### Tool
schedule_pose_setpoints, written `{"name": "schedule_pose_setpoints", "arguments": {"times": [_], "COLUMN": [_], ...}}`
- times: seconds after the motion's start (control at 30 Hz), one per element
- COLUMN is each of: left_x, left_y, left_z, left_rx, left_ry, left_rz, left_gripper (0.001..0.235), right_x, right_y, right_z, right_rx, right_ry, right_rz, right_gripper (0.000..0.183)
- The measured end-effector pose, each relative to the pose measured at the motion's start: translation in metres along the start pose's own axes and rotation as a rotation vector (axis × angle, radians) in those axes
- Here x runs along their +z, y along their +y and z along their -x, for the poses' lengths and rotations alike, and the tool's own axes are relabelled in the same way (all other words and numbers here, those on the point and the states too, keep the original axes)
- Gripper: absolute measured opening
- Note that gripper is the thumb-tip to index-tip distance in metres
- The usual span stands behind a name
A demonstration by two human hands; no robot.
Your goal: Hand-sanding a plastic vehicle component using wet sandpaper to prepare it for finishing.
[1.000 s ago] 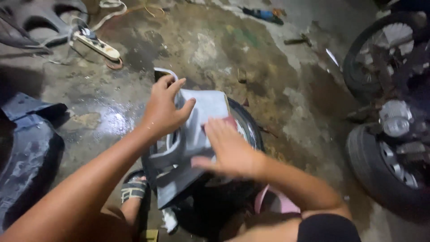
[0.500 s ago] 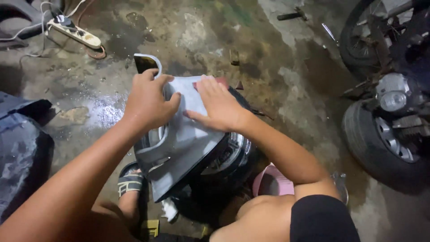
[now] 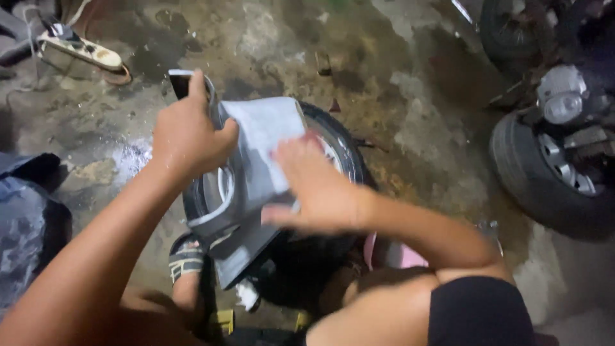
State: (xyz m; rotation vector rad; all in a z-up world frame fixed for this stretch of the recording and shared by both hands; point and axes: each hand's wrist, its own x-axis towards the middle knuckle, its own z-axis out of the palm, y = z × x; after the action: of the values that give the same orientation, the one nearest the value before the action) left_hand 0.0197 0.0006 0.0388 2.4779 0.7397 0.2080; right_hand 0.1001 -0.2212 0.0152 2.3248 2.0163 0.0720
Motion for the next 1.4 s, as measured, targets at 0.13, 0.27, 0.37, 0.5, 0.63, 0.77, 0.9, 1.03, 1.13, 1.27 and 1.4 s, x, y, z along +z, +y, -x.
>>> {"name": "schedule_pose_setpoints", "arguments": {"times": [0.13, 0.27, 0.37, 0.5, 0.63, 0.77, 0.9, 1.03, 1.13, 1.27, 1.4], "left_x": [0.006, 0.01, 0.002, 0.01, 0.009, 0.008, 0.018, 0.032, 0.032, 0.02, 0.022], "left_y": [-0.002, 0.015, 0.022, 0.017, 0.017, 0.011, 0.01, -0.002, -0.004, 0.006, 0.022], "left_z": [0.004, 0.003, 0.005, -0.001, 0.0, -0.006, -0.015, -0.039, -0.054, -0.053, -0.049], "left_rx": [-0.015, 0.13, 0.024, 0.038, 0.077, 0.115, 0.179, 0.192, 0.2, 0.191, 0.276], "left_ry": [-0.076, 0.081, -0.055, 0.002, 0.013, -0.034, 0.036, 0.035, -0.045, -0.233, -0.218], "left_rz": [0.018, -0.044, 0.006, 0.0, -0.011, -0.159, -0.259, -0.313, -0.299, -0.247, -0.253], "left_gripper": [0.085, 0.086, 0.09, 0.086, 0.085, 0.09, 0.086, 0.086, 0.068, 0.062, 0.06], "right_x": [0.03, 0.033, 0.015, 0.014, 0.038, -0.002, -0.023, 0.016, 0.012, -0.019, -0.031], "right_y": [0.008, 0.034, 0.003, 0.011, 0.058, 0.017, 0.007, 0.059, 0.063, 0.014, 0.013], "right_z": [-0.006, -0.023, -0.001, -0.01, -0.035, -0.007, 0.003, -0.033, -0.032, 0.026, 0.045], "right_rx": [-0.029, 0.145, 0.102, 0.069, 0.095, 0.096, 0.121, 0.16, 0.297, 0.134, 0.148], "right_ry": [0.021, -0.005, -0.121, -0.195, -0.061, -0.22, -0.365, -0.246, -0.27, -0.264, -0.312], "right_rz": [-0.16, -0.169, -0.14, -0.238, -0.072, -0.197, -0.319, -0.201, -0.319, -0.324, -0.392], "right_gripper": [0.113, 0.107, 0.116, 0.12, 0.099, 0.115, 0.112, 0.094, 0.099, 0.097, 0.087]}}
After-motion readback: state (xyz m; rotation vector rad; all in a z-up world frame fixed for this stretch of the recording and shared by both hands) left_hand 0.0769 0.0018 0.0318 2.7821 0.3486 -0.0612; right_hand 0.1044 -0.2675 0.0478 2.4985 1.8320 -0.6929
